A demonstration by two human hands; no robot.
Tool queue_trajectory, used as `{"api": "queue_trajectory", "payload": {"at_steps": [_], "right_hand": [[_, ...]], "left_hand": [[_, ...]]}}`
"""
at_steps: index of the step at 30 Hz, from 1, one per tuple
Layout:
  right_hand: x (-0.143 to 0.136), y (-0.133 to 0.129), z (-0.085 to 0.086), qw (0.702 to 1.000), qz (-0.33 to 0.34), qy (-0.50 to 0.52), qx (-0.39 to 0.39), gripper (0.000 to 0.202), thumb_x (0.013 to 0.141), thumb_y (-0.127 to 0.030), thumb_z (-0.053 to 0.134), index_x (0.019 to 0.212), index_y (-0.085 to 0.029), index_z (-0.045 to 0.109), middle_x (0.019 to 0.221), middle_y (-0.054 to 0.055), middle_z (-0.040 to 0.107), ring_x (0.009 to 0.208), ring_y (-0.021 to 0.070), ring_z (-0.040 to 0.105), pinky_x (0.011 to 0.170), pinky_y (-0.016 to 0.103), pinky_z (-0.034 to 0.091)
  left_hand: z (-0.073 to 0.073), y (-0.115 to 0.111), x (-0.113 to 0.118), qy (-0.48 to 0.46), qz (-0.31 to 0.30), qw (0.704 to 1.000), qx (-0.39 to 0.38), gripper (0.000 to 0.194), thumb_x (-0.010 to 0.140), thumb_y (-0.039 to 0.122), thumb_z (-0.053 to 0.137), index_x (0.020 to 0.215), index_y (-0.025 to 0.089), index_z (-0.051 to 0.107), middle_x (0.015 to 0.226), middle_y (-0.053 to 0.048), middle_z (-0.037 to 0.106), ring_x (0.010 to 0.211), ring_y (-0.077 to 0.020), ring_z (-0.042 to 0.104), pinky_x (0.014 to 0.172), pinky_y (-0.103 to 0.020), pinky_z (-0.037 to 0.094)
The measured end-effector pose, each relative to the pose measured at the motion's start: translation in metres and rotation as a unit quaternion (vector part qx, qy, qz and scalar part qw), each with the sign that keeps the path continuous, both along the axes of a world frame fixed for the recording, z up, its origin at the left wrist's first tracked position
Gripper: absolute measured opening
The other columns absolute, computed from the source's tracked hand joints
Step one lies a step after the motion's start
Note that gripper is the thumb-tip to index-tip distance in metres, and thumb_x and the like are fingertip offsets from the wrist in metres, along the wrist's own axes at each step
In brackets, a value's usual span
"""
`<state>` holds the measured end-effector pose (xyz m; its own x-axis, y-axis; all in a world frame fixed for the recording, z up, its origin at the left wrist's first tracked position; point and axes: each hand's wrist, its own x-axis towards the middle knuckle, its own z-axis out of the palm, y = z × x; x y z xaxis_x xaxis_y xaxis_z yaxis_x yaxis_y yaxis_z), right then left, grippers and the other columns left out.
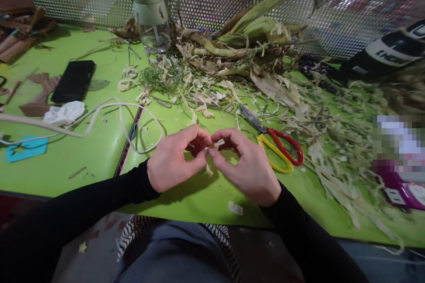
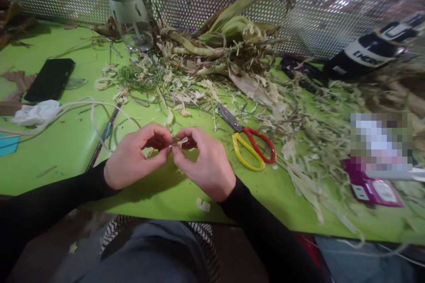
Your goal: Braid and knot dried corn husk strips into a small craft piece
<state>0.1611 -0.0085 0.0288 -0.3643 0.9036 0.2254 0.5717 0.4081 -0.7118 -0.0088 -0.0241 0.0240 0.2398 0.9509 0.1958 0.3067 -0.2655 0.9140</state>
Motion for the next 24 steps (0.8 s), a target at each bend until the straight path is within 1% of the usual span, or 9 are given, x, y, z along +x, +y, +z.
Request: {"api": "queue_trajectory", "payload": {"at_steps": [3, 7, 10, 12, 15, 17, 20, 24], "right_hand": [[-0.001, -0.001, 0.000, 1.000, -0.010, 0.007, 0.005, 0.013, 0.078, -0.018, 0.061, 0.090, -0.019, 0.058, 0.078, -0.002, 0.066, 0.067, 0.0100, 0.063, 0.063, 0.022, 0.051], [0.000, -0.001, -0.001, 0.999, -0.023, 0.018, 0.011, 0.012, 0.077, -0.017, 0.061, 0.088, -0.019, 0.057, 0.077, -0.002, 0.065, 0.066, 0.0095, 0.062, 0.064, 0.022, 0.051], [0.001, 0.000, -0.002, 0.998, -0.028, 0.045, -0.019, 0.012, 0.078, -0.017, 0.060, 0.088, -0.019, 0.057, 0.077, -0.001, 0.064, 0.067, 0.0104, 0.063, 0.065, 0.024, 0.052], [0.003, 0.001, -0.004, 0.995, -0.027, 0.079, -0.053, 0.014, 0.078, -0.019, 0.061, 0.090, -0.019, 0.055, 0.077, -0.001, 0.062, 0.068, 0.0107, 0.063, 0.065, 0.024, 0.052], [0.004, 0.002, -0.003, 0.989, -0.025, 0.120, -0.085, 0.018, 0.078, -0.021, 0.063, 0.093, -0.020, 0.053, 0.077, -0.002, 0.061, 0.068, 0.0104, 0.062, 0.064, 0.023, 0.053], [0.004, 0.002, -0.002, 0.987, -0.026, 0.129, -0.090, 0.019, 0.077, -0.021, 0.064, 0.092, -0.019, 0.052, 0.078, -0.002, 0.060, 0.069, 0.0102, 0.062, 0.064, 0.023, 0.053], [0.003, 0.001, 0.001, 0.988, -0.029, 0.126, -0.086, 0.019, 0.077, -0.021, 0.064, 0.091, -0.019, 0.052, 0.078, -0.001, 0.060, 0.070, 0.0103, 0.062, 0.065, 0.024, 0.052], [0.006, 0.002, 0.001, 0.990, -0.023, 0.114, -0.083, 0.020, 0.077, -0.023, 0.066, 0.092, -0.019, 0.052, 0.080, -0.001, 0.061, 0.071, 0.0115, 0.063, 0.066, 0.025, 0.052]], "left_hand": [[0.000, 0.001, 0.001, -0.014, 0.003, 0.999, -0.033, 0.013, 0.078, 0.014, 0.056, 0.090, 0.017, 0.055, 0.082, -0.001, 0.062, 0.072, -0.0087, 0.059, 0.068, -0.020, 0.048], [-0.001, 0.004, 0.003, -0.092, -0.011, 0.986, -0.136, 0.015, 0.077, 0.014, 0.058, 0.091, 0.015, 0.055, 0.079, 0.000, 0.060, 0.069, -0.0075, 0.057, 0.066, -0.020, 0.049], [-0.002, 0.008, 0.003, -0.144, -0.028, 0.973, -0.176, 0.015, 0.078, 0.017, 0.061, 0.092, 0.014, 0.056, 0.081, -0.001, 0.060, 0.071, -0.0078, 0.058, 0.068, -0.020, 0.049], [-0.002, 0.009, 0.001, -0.143, -0.028, 0.974, -0.171, 0.017, 0.078, 0.020, 0.063, 0.092, 0.014, 0.057, 0.082, -0.001, 0.061, 0.073, -0.0084, 0.058, 0.069, -0.021, 0.049], [-0.003, 0.012, -0.001, -0.111, -0.022, 0.982, -0.154, 0.016, 0.078, 0.025, 0.065, 0.087, 0.014, 0.059, 0.080, -0.002, 0.063, 0.070, -0.0085, 0.058, 0.067, -0.021, 0.049], [-0.004, 0.013, -0.003, -0.102, -0.032, 0.982, -0.155, 0.014, 0.079, 0.026, 0.064, 0.084, 0.013, 0.061, 0.077, -0.001, 0.063, 0.066, -0.0079, 0.057, 0.065, -0.021, 0.049], [-0.005, 0.014, -0.004, -0.101, -0.048, 0.981, -0.158, 0.013, 0.080, 0.025, 0.063, 0.085, 0.013, 0.063, 0.077, -0.001, 0.065, 0.066, -0.0076, 0.058, 0.066, -0.020, 0.049], [-0.006, 0.014, -0.005, -0.069, -0.048, 0.987, -0.137, 0.013, 0.080, 0.025, 0.061, 0.086, 0.013, 0.063, 0.076, -0.001, 0.066, 0.066, -0.0076, 0.059, 0.066, -0.020, 0.048]]}}
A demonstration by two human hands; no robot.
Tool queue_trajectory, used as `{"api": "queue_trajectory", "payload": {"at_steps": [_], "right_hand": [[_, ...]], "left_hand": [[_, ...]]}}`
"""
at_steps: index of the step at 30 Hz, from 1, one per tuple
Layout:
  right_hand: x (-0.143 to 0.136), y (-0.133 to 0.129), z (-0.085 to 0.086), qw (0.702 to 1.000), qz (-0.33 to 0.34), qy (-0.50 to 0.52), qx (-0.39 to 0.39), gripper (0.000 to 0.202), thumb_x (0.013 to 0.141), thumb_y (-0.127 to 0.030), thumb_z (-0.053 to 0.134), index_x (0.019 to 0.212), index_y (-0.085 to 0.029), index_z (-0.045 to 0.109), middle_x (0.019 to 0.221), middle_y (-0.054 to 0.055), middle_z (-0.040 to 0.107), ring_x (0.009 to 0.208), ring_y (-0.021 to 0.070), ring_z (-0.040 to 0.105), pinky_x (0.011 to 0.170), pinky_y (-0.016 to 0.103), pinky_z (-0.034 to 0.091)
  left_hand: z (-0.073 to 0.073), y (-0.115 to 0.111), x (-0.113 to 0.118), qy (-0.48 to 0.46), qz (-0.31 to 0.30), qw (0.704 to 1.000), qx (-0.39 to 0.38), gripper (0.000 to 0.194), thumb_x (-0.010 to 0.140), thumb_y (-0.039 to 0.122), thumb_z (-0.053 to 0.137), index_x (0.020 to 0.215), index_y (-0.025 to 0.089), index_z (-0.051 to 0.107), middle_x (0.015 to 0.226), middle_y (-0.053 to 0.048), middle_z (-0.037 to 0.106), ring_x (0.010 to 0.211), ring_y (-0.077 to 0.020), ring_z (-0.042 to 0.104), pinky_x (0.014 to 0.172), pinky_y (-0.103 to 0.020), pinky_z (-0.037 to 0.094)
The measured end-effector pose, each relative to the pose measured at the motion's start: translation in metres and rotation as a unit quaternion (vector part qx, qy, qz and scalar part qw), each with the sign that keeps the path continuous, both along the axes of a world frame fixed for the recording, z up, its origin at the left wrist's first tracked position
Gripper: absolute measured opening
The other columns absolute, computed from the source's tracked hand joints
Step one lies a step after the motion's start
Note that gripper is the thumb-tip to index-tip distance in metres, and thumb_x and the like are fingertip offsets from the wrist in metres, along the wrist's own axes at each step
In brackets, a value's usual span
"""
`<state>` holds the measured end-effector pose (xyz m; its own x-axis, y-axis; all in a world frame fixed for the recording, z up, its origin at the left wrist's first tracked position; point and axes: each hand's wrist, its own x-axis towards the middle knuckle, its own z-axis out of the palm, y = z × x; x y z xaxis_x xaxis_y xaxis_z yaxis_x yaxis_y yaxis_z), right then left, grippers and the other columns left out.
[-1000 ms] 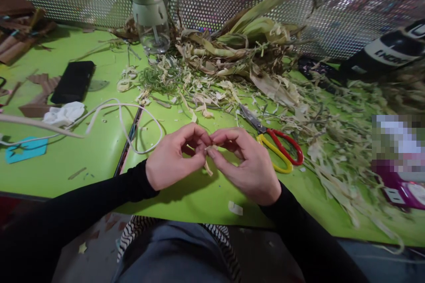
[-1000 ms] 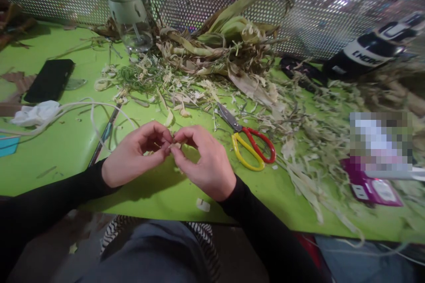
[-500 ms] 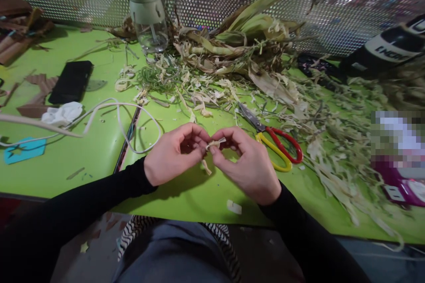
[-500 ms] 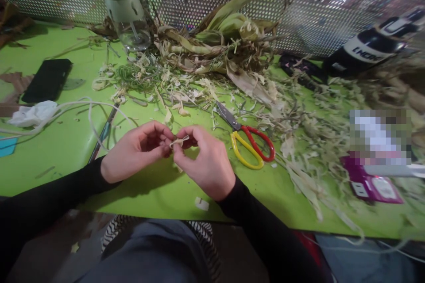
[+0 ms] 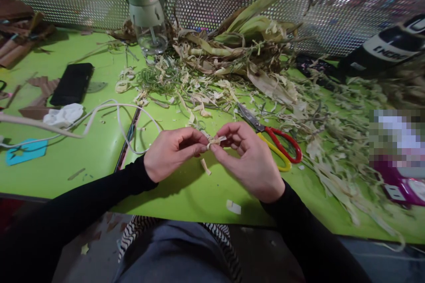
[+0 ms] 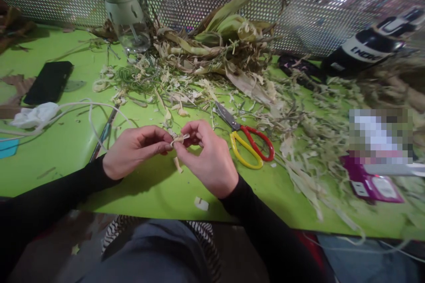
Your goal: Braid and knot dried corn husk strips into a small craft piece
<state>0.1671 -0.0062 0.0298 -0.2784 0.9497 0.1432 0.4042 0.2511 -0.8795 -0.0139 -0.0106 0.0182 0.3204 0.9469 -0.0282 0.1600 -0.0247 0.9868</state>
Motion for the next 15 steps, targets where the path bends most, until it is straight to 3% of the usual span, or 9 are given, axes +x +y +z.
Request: {"api": "queue_trajectory", "payload": {"at_steps": [4, 10, 15], "right_hand": [[0.0049, 0.0038, -0.0006, 0.999, 0.035, -0.003, -0.024, 0.018, 0.079, -0.029, 0.067, 0.089, -0.019, 0.056, 0.079, 0.000, 0.063, 0.072, 0.0120, 0.063, 0.066, 0.025, 0.052], [0.0069, 0.0071, 0.0032, 0.996, 0.072, 0.023, -0.051, 0.018, 0.082, -0.031, 0.064, 0.094, -0.019, 0.060, 0.083, 0.002, 0.068, 0.076, 0.0132, 0.066, 0.068, 0.026, 0.055], [0.0058, 0.0074, 0.0032, 0.998, 0.057, -0.008, -0.030, 0.014, 0.084, -0.030, 0.062, 0.091, -0.018, 0.061, 0.082, 0.002, 0.069, 0.074, 0.0130, 0.066, 0.069, 0.027, 0.056]], "left_hand": [[0.0003, 0.0008, 0.0015, 0.028, 0.008, 1.000, 0.008, 0.011, 0.079, 0.024, 0.061, 0.082, 0.013, 0.060, 0.075, -0.001, 0.063, 0.064, -0.0078, 0.057, 0.062, -0.021, 0.047], [0.0034, 0.0040, 0.0055, -0.107, 0.027, 0.988, -0.108, 0.011, 0.076, 0.019, 0.060, 0.076, 0.014, 0.050, 0.067, 0.003, 0.059, 0.059, -0.0071, 0.060, 0.060, -0.021, 0.050], [0.0021, 0.0025, 0.0071, -0.111, 0.034, 0.987, -0.111, 0.012, 0.076, 0.019, 0.061, 0.077, 0.015, 0.050, 0.068, 0.002, 0.060, 0.060, -0.0072, 0.060, 0.061, -0.021, 0.050]]}}
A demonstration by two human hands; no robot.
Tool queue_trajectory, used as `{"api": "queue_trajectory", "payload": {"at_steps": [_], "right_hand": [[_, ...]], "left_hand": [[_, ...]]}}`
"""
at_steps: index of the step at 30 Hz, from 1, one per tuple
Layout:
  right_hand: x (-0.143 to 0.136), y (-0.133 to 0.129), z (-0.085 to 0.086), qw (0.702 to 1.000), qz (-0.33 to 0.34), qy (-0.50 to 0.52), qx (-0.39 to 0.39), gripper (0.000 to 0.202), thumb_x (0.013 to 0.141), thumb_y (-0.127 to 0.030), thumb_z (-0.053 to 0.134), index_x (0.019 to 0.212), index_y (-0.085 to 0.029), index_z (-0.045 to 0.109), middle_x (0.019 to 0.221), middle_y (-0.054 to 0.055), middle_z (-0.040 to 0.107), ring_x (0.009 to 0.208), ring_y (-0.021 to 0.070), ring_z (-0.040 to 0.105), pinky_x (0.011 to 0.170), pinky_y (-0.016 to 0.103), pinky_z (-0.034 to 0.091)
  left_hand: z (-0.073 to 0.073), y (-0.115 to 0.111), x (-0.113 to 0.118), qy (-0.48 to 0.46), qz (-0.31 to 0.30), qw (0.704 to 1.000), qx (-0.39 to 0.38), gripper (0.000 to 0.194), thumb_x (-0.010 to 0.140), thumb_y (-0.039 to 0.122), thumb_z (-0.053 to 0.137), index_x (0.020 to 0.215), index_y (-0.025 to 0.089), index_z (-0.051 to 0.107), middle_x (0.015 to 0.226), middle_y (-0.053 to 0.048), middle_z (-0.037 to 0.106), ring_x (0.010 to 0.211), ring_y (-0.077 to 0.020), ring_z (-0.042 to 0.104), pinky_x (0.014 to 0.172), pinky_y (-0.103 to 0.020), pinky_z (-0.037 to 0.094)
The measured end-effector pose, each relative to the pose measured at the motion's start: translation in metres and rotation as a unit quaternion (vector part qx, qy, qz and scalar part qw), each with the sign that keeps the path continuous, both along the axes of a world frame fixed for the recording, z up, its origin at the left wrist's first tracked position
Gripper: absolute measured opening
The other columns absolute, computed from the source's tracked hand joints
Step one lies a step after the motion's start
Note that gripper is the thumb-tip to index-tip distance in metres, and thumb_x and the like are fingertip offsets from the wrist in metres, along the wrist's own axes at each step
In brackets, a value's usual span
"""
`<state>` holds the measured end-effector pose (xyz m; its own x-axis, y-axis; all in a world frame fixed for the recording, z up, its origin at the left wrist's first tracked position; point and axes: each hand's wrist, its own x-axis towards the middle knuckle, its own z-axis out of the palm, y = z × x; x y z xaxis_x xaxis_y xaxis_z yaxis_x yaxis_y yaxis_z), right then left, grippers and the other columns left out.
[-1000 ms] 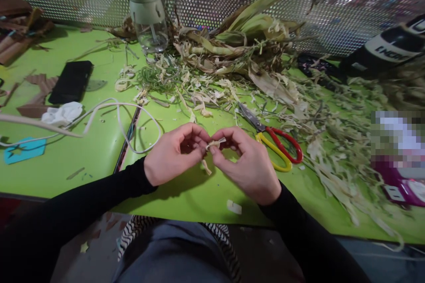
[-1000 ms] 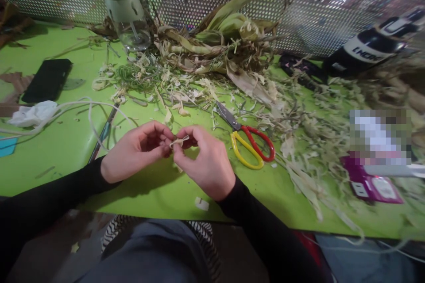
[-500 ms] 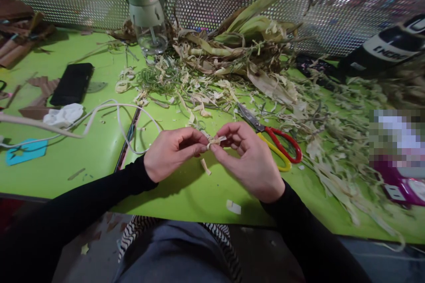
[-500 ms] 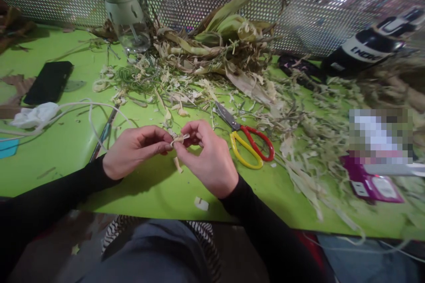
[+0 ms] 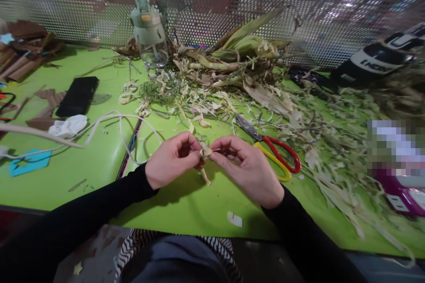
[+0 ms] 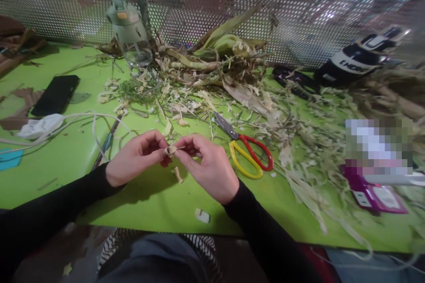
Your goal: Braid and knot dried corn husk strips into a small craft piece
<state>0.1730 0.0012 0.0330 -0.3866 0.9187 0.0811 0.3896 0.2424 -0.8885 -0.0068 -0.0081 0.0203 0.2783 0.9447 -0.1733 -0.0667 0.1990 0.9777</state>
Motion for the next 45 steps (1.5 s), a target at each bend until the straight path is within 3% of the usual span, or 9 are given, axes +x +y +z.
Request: {"api": "queue_trajectory", "payload": {"at_steps": [7, 12, 20, 26, 29, 33, 37, 45], "right_hand": [[0.001, -0.001, 0.004, 1.000, 0.027, -0.004, -0.004, 0.014, 0.083, -0.029, 0.062, 0.090, -0.017, 0.061, 0.082, 0.003, 0.070, 0.074, 0.0132, 0.067, 0.068, 0.026, 0.056], [0.000, -0.002, 0.002, 1.000, 0.003, -0.017, 0.020, 0.015, 0.084, -0.031, 0.061, 0.087, -0.017, 0.061, 0.078, 0.002, 0.069, 0.069, 0.0122, 0.065, 0.063, 0.024, 0.055], [-0.002, -0.004, 0.004, 0.992, -0.015, -0.071, 0.103, 0.010, 0.083, -0.028, 0.062, 0.080, -0.019, 0.061, 0.073, 0.000, 0.067, 0.063, 0.0113, 0.063, 0.057, 0.023, 0.052], [-0.004, -0.007, 0.005, 0.982, -0.028, -0.110, 0.148, 0.008, 0.085, -0.026, 0.059, 0.085, -0.019, 0.063, 0.077, 0.000, 0.069, 0.069, 0.0130, 0.066, 0.063, 0.025, 0.053], [-0.004, -0.006, 0.004, 0.986, -0.003, -0.089, 0.142, 0.015, 0.085, -0.025, 0.059, 0.098, -0.020, 0.064, 0.091, 0.001, 0.072, 0.076, 0.0131, 0.068, 0.069, 0.026, 0.055], [0.000, -0.002, 0.005, 0.990, 0.024, -0.067, 0.125, 0.014, 0.085, -0.023, 0.059, 0.098, -0.020, 0.064, 0.088, 0.001, 0.072, 0.076, 0.0129, 0.069, 0.071, 0.026, 0.056], [0.003, 0.000, 0.009, 0.989, 0.060, -0.069, 0.118, 0.024, 0.083, -0.022, 0.060, 0.107, -0.020, 0.062, 0.090, 0.002, 0.072, 0.077, 0.0137, 0.069, 0.073, 0.027, 0.057], [0.003, 0.000, 0.003, 0.974, 0.040, -0.116, 0.190, 0.022, 0.085, -0.026, 0.059, 0.106, -0.019, 0.062, 0.089, 0.003, 0.071, 0.077, 0.0150, 0.067, 0.073, 0.029, 0.056]], "left_hand": [[-0.006, -0.001, -0.003, 0.074, -0.020, 0.996, 0.051, 0.014, 0.078, 0.025, 0.061, 0.080, 0.015, 0.051, 0.071, 0.002, 0.057, 0.063, -0.0089, 0.056, 0.063, -0.024, 0.048], [-0.004, -0.003, 0.000, 0.049, -0.005, 0.997, 0.055, 0.014, 0.077, 0.023, 0.061, 0.083, 0.015, 0.052, 0.073, 0.001, 0.056, 0.064, -0.0080, 0.055, 0.063, -0.023, 0.047], [-0.006, -0.004, -0.001, 0.060, -0.016, 0.996, 0.059, 0.019, 0.079, 0.029, 0.062, 0.089, 0.014, 0.055, 0.078, -0.001, 0.060, 0.068, -0.0092, 0.058, 0.067, -0.023, 0.050], [-0.007, -0.003, -0.002, 0.089, -0.011, 0.993, 0.073, 0.019, 0.079, 0.030, 0.062, 0.087, 0.013, 0.057, 0.079, -0.003, 0.063, 0.070, -0.0100, 0.059, 0.067, -0.024, 0.050], [-0.005, -0.003, 0.000, 0.062, 0.007, 0.996, 0.056, 0.014, 0.077, 0.025, 0.064, 0.079, 0.013, 0.056, 0.072, -0.001, 0.062, 0.064, -0.0083, 0.058, 0.063, -0.022, 0.049], [0.001, 0.001, 0.000, -0.001, 0.029, 0.999, -0.014, 0.018, 0.071, 0.022, 0.069, 0.073, 0.013, 0.054, 0.065, 0.001, 0.063, 0.058, -0.0084, 0.061, 0.060, -0.022, 0.052], [0.005, 0.004, -0.003, -0.055, 0.009, 0.995, -0.078, 0.023, 0.068, 0.025, 0.074, 0.072, 0.013, 0.054, 0.063, 0.000, 0.066, 0.057, -0.0103, 0.064, 0.061, -0.025, 0.055], [0.006, 0.002, -0.001, -0.072, 0.025, 0.994, -0.072, 0.023, 0.067, 0.024, 0.075, 0.071, 0.013, 0.054, 0.062, 0.000, 0.067, 0.055, -0.0096, 0.064, 0.058, -0.023, 0.055]]}}
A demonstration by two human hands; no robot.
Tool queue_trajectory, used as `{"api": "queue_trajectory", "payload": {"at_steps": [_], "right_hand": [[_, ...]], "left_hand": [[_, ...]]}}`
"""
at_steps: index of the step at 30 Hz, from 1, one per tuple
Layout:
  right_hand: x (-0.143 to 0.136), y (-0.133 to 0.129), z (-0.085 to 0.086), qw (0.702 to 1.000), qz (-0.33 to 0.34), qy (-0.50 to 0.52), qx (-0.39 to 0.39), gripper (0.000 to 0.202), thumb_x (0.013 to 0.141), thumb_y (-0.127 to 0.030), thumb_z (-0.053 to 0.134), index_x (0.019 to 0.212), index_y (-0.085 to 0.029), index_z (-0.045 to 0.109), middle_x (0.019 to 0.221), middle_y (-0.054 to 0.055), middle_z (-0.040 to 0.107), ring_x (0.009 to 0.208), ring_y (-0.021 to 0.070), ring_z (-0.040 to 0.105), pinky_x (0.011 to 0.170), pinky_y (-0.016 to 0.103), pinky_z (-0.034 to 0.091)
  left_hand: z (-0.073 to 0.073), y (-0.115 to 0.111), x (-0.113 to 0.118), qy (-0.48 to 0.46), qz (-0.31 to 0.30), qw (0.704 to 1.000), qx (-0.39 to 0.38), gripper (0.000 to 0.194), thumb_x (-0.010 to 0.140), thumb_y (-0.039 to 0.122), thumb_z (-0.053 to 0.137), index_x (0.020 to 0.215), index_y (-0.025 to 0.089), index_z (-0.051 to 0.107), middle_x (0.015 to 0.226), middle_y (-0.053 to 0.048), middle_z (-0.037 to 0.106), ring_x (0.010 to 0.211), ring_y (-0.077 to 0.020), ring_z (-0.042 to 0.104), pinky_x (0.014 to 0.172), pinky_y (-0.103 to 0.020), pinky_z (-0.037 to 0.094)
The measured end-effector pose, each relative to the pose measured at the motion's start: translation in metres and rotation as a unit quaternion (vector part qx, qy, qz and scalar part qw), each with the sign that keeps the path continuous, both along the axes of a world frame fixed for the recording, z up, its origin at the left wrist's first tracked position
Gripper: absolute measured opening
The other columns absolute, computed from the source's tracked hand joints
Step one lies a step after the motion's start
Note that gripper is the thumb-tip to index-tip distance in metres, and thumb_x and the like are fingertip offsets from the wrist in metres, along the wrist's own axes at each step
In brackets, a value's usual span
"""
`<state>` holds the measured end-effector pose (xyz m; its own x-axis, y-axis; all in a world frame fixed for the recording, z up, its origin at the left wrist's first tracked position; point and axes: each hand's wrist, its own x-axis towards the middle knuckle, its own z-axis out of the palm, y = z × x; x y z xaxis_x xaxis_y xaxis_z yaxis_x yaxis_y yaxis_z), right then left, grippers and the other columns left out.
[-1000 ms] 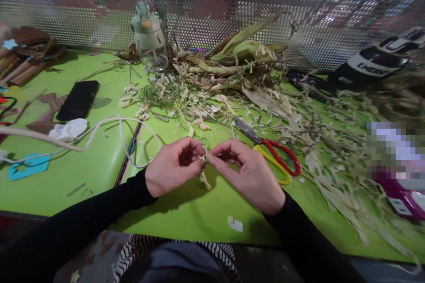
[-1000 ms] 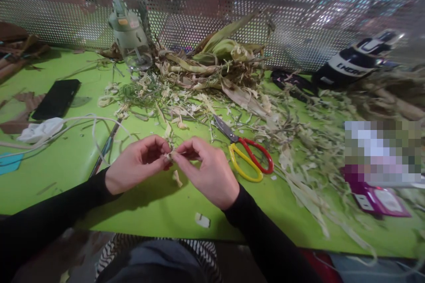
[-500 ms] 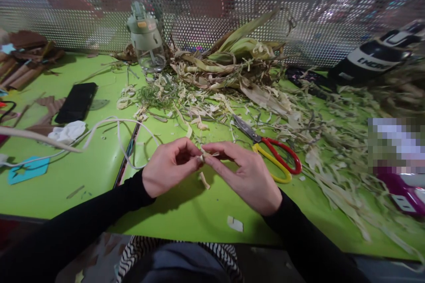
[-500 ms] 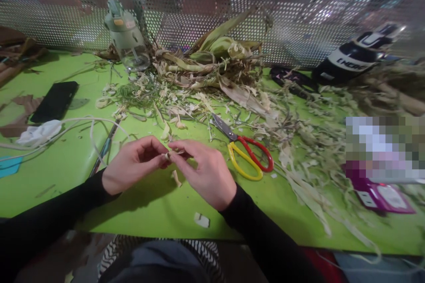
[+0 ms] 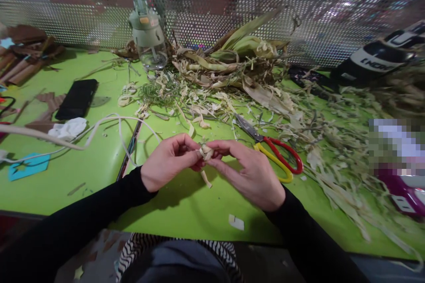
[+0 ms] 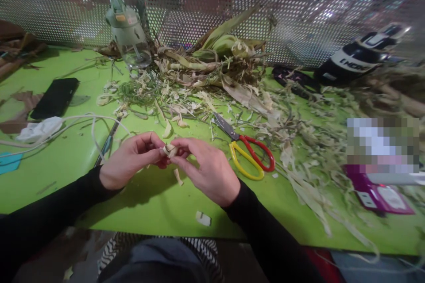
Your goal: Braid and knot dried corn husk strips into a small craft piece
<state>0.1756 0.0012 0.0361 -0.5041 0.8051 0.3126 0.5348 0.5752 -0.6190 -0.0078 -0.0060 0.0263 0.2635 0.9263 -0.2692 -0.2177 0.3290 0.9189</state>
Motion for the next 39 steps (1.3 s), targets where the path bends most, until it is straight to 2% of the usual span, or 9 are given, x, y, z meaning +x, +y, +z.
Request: {"api": "queue_trajectory", "payload": {"at_steps": [7, 12, 16, 19, 22, 27, 34, 39], "right_hand": [[-0.003, -0.002, -0.005, 0.995, -0.016, -0.050, 0.089, 0.022, 0.090, -0.033, 0.053, 0.104, -0.019, 0.064, 0.082, 0.004, 0.071, 0.077, 0.0172, 0.067, 0.073, 0.030, 0.054], [-0.006, -0.004, -0.007, 0.992, -0.026, -0.052, 0.107, 0.022, 0.091, -0.031, 0.052, 0.102, -0.017, 0.065, 0.080, 0.005, 0.071, 0.078, 0.0178, 0.067, 0.074, 0.030, 0.054], [0.000, -0.001, -0.002, 0.999, 0.011, -0.019, 0.044, 0.023, 0.089, -0.026, 0.055, 0.108, -0.018, 0.063, 0.090, 0.005, 0.072, 0.080, 0.0159, 0.068, 0.074, 0.028, 0.055], [0.005, 0.002, 0.004, 0.999, 0.034, 0.008, -0.003, 0.022, 0.088, -0.022, 0.055, 0.108, -0.018, 0.064, 0.096, 0.004, 0.073, 0.083, 0.0142, 0.068, 0.077, 0.026, 0.054], [0.006, 0.002, 0.006, 0.998, 0.016, 0.040, -0.048, 0.017, 0.086, -0.021, 0.058, 0.101, -0.018, 0.067, 0.092, 0.003, 0.073, 0.081, 0.0140, 0.069, 0.078, 0.026, 0.054], [0.003, 0.002, 0.002, 0.977, 0.000, 0.142, -0.162, 0.016, 0.082, -0.029, 0.064, 0.094, -0.017, 0.066, 0.081, 0.003, 0.072, 0.071, 0.0137, 0.068, 0.065, 0.024, 0.055], [0.002, 0.003, -0.002, 0.981, -0.017, 0.120, -0.151, 0.014, 0.080, -0.031, 0.067, 0.079, -0.017, 0.063, 0.071, 0.000, 0.068, 0.064, 0.0115, 0.063, 0.059, 0.022, 0.050], [0.001, 0.002, 0.000, 0.985, 0.009, 0.119, -0.128, 0.011, 0.081, -0.027, 0.065, 0.088, -0.018, 0.064, 0.077, 0.000, 0.068, 0.068, 0.0109, 0.063, 0.063, 0.021, 0.051]], "left_hand": [[0.001, -0.003, 0.002, -0.035, 0.006, 0.999, -0.032, 0.022, 0.069, 0.021, 0.073, 0.068, 0.013, 0.053, 0.059, 0.002, 0.066, 0.053, -0.0083, 0.064, 0.057, -0.021, 0.055], [-0.001, -0.006, 0.004, -0.048, 0.015, 0.999, -0.012, 0.026, 0.067, 0.021, 0.076, 0.068, 0.013, 0.051, 0.057, 0.003, 0.066, 0.051, -0.0076, 0.063, 0.055, -0.020, 0.054], [-0.001, -0.007, 0.005, -0.042, 0.032, 0.999, 0.004, 0.028, 0.066, 0.022, 0.076, 0.068, 0.013, 0.050, 0.059, 0.002, 0.065, 0.053, -0.0081, 0.064, 0.055, -0.020, 0.054], [0.000, -0.007, 0.004, -0.041, 0.020, 0.999, 0.000, 0.026, 0.068, 0.023, 0.075, 0.069, 0.013, 0.051, 0.059, 0.001, 0.066, 0.054, -0.0086, 0.064, 0.056, -0.021, 0.054], [0.002, -0.008, 0.003, -0.044, 0.001, 0.999, -0.010, 0.023, 0.070, 0.020, 0.073, 0.070, 0.012, 0.051, 0.058, 0.001, 0.065, 0.053, -0.0080, 0.063, 0.055, -0.020, 0.053], [0.007, -0.009, 0.003, -0.029, -0.007, 0.999, -0.012, 0.020, 0.069, 0.013, 0.070, 0.069, 0.013, 0.050, 0.059, 0.003, 0.064, 0.053, -0.0068, 0.062, 0.055, -0.018, 0.052], [0.001, -0.013, 0.003, -0.009, -0.028, 1.000, 0.010, 0.016, 0.073, 0.014, 0.067, 0.072, 0.013, 0.050, 0.060, 0.002, 0.064, 0.055, -0.0067, 0.061, 0.056, -0.019, 0.051], [-0.003, -0.015, 0.003, 0.018, -0.042, 0.998, 0.038, 0.017, 0.074, 0.017, 0.066, 0.073, 0.014, 0.049, 0.062, 0.001, 0.063, 0.057, -0.0069, 0.060, 0.056, -0.018, 0.048]]}}
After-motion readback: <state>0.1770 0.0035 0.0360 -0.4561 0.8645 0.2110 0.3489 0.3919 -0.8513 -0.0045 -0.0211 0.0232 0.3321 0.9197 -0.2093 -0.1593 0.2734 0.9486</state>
